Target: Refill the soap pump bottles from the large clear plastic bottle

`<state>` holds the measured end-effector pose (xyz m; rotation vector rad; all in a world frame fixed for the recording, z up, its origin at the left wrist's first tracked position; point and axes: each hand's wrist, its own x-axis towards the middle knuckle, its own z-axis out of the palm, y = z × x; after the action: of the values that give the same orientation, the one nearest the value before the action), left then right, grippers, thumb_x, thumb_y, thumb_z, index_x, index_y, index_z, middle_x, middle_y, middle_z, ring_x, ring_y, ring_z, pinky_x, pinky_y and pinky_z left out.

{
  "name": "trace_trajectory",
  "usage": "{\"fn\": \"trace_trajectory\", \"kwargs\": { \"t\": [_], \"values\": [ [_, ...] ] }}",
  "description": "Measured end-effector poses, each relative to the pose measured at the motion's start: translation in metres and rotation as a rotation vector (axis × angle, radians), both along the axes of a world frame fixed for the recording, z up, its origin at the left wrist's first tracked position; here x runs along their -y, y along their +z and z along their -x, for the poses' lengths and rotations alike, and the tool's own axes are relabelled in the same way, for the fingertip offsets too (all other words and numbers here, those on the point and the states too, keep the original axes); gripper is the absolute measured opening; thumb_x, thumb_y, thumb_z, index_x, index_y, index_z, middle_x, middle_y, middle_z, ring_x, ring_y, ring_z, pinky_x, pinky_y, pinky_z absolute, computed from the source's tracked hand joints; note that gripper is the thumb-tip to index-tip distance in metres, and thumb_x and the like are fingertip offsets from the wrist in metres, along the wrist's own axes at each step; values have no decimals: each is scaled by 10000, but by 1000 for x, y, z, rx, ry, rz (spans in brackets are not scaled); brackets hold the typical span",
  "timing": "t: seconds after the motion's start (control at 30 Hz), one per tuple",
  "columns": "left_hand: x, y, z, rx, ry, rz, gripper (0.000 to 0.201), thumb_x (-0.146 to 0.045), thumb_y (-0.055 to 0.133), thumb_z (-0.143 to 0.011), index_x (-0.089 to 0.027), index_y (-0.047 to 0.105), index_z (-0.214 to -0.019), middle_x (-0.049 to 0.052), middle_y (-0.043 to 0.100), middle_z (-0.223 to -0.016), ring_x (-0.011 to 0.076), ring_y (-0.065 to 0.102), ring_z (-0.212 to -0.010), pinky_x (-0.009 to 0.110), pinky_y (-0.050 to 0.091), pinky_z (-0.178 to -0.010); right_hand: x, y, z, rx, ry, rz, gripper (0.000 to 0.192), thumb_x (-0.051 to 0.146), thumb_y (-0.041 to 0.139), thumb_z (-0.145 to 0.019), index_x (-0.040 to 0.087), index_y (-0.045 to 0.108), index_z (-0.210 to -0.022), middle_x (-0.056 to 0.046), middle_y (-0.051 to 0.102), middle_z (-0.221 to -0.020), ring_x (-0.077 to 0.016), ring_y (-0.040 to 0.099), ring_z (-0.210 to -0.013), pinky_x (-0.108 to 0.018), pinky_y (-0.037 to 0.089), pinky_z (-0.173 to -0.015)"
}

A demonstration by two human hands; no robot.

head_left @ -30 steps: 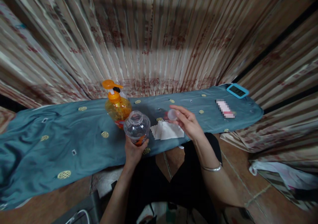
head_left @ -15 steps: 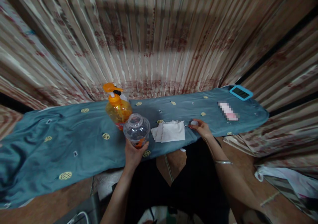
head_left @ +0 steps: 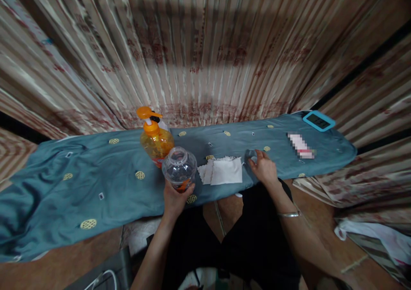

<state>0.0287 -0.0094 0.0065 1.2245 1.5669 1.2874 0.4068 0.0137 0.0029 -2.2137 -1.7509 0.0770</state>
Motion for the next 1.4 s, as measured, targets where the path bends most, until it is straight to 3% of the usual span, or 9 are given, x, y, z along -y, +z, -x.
{"fn": "trace_trajectory", "kwargs": {
  "t": [0.17,0.27,0.47,0.63,0.83,1.0,1.17,1.3,1.4],
  "values": [
    [1,-2,-1,-1,19,-8,608,-441,954,-585,-180,732,-1087,176,843,-1139,407,817,-1150,615,620,-1112,16,-10,65,-73,497,1,437,509,748,-1054,199,699,-1358,-112,684,-1425,-291,644,-1371,-562,548,-1183],
    [1,-3,0,-14,18,-16,606,-417,973,-586,-194,743,-1100,150,853,-1119,392,817,-1153,591,626,-1116,25,-21,90,-95,631,-10,423,462,766,-1046,195,697,-1368,-123,655,-1482,-306,629,-1395,-586,544,-1190],
    [0,-8,2,-13,18,-3,545,-398,998,-575,-198,734,-1008,119,852,-1032,379,822,-1148,569,626,-1117,11,-30,88,-163,559,-42,281,427,723,-1081,187,722,-1226,-90,719,-1294,-234,708,-1192,-478,623,-1062],
    [-1,-7,2,0,6,20,547,-374,1000,-576,-175,732,-1010,158,853,-1105,371,829,-1144,549,634,-1102,-25,-3,48,-203,292,-88,352,509,691,-1095,158,706,-1100,-14,700,-987,-159,694,-846,-330,631,-791],
    [0,-3,1,21,-7,11,521,-384,991,-579,-189,734,-989,164,858,-1125,379,825,-1156,562,631,-1104,-44,43,38,-132,321,-231,372,455,653,-1117,205,672,-1391,-118,678,-1415,-269,675,-1304,-522,578,-1139],
    [1,-3,0,21,-9,10,485,-409,977,-597,-189,727,-950,178,851,-1113,391,823,-1156,578,628,-1111,-22,3,84,-71,623,-98,285,352,714,-1084,196,720,-1322,-110,674,-1462,-281,639,-1390,-561,542,-1203],
    [1,-2,-2,40,10,0,566,-386,995,-569,-178,732,-1025,168,857,-1126,375,821,-1161,550,627,-1118,4,-38,101,-64,655,-32,526,410,750,-1060,213,621,-1530,-158,516,-1667,-382,440,-1601,-682,431,-1285],
    [3,4,-4,63,10,-14,654,-344,994,-576,-174,718,-1144,143,859,-1152,352,833,-1117,528,648,-1083,13,-36,98,-130,686,-10,551,400,735,-1067,222,597,-1570,-158,483,-1703,-392,361,-1652,-706,368,-1319],
    [4,6,-4,85,-11,-31,632,-320,979,-596,-174,699,-1143,142,852,-1159,347,836,-1097,531,656,-1067,10,-21,96,-228,723,8,436,430,698,-1089,208,677,-1463,-151,588,-1609,-352,488,-1577,-667,426,-1295]
  ]
}}
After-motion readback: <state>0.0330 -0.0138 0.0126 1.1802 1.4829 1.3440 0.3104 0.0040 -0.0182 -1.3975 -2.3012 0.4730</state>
